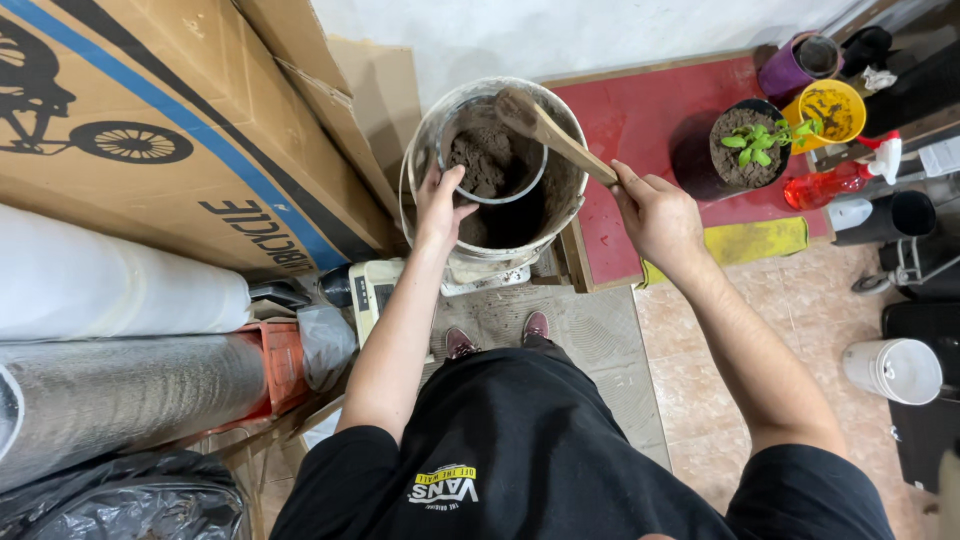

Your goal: The person mixes soil in a bucket using a wooden spoon and transfers portions of the soil into a smaller plastic container by hand and with the spoon.

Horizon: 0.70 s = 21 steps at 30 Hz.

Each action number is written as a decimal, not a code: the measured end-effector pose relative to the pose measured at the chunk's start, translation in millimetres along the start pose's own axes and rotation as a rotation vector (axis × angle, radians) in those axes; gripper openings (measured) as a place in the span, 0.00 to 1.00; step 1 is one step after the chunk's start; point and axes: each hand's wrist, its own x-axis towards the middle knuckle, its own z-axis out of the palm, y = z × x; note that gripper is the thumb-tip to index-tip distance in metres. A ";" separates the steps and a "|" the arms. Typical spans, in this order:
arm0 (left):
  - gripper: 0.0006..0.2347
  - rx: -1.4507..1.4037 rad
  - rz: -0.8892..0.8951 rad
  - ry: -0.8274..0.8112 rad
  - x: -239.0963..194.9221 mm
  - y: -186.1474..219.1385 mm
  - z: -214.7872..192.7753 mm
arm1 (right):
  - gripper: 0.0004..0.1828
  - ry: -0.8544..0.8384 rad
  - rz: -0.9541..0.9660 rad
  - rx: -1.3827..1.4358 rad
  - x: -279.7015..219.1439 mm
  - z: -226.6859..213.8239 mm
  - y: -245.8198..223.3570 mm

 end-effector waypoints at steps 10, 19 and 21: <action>0.32 -0.141 -0.037 -0.010 1.0 -8.8 10.0 | 0.20 -0.040 0.386 0.644 -25.3 -18.4 13.6; 0.35 -0.178 -0.044 -0.141 -19.8 -38.3 116.8 | 0.18 0.092 0.544 0.858 -80.4 -44.6 91.6; 0.35 -0.181 -0.095 -0.148 -11.3 -67.9 137.3 | 0.18 0.138 0.573 0.924 -93.4 -48.1 112.6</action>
